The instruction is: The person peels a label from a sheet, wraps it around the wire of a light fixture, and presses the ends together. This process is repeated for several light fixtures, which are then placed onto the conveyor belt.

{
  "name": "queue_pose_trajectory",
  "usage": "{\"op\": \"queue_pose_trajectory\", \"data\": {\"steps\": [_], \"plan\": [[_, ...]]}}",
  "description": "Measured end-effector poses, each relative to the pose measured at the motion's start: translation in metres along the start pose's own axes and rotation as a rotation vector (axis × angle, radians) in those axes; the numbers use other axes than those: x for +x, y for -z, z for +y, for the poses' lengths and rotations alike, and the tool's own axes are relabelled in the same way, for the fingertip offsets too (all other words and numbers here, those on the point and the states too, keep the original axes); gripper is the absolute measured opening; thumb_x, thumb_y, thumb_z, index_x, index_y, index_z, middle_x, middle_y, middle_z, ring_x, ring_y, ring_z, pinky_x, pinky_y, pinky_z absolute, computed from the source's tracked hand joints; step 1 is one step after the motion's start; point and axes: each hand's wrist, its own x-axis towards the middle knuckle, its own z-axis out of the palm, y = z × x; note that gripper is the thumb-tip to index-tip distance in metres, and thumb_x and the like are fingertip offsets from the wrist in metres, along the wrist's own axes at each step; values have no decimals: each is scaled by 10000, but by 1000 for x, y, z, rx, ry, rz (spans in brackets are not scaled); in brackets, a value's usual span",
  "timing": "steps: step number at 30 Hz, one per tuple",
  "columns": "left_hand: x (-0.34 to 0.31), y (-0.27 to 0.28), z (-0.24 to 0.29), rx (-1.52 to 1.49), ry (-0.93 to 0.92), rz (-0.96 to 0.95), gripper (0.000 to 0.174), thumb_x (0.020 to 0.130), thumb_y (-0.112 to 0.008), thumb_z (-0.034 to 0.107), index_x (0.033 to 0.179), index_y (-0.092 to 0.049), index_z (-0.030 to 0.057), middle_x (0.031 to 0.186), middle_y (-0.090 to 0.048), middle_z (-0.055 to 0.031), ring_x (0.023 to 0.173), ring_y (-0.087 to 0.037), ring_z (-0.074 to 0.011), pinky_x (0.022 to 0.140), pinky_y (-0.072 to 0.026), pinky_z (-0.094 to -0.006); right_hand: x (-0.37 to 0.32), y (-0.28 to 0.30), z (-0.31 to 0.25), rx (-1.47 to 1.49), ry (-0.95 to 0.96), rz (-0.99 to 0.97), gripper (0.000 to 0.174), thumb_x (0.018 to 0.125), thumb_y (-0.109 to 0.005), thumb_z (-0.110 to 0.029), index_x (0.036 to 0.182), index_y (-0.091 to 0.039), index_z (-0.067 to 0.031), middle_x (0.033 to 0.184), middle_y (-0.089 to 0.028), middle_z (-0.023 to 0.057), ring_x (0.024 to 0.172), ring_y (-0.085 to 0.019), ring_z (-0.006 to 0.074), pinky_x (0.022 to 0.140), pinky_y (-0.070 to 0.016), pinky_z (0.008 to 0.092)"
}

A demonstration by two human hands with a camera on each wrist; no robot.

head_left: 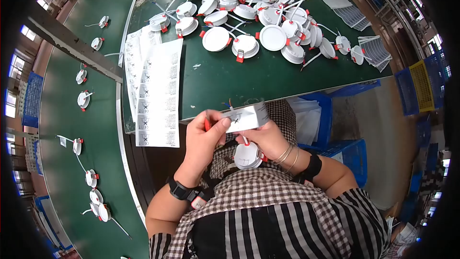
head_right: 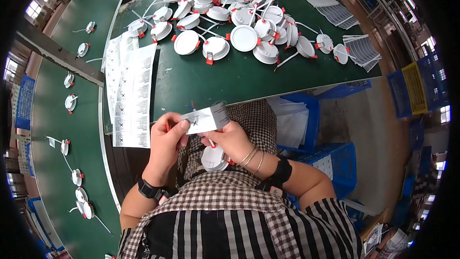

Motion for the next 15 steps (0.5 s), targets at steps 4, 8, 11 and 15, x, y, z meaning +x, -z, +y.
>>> {"op": "queue_pose_trajectory", "data": {"steps": [4,8,11,15], "plan": [[23,-5,8,70,30,21,126,824,-658,111,799,-573,21,587,-509,15,478,-439,-49,430,-312,-190,-7,-6,-5,-78,27,-79,250,881,-563,-41,1124,-570,19,959,-650,86,805,-624,101,723,-515,207],[26,-8,11,16,-5,96,131,825,-652,114,798,-567,18,584,-502,17,473,-431,-47,420,-305,-195,-3,5,-9,-64,53,-68,267,882,-562,-41,1142,-558,18,963,-648,98,800,-627,109,714,-518,213],[10,-7,21,60,-116,140,120,828,-644,96,809,-565,8,602,-513,7,479,-438,-48,430,-320,-190,4,10,-12,52,65,4,237,880,-552,-25,1113,-565,15,943,-644,98,788,-631,119,701,-525,221],[-11,-13,16,115,-118,24,138,815,-669,99,809,-553,24,623,-514,7,473,-433,-54,422,-324,-188,4,13,-18,175,89,84,178,836,-596,-35,1003,-579,24,849,-633,80,688,-620,123,634,-516,224]]}}
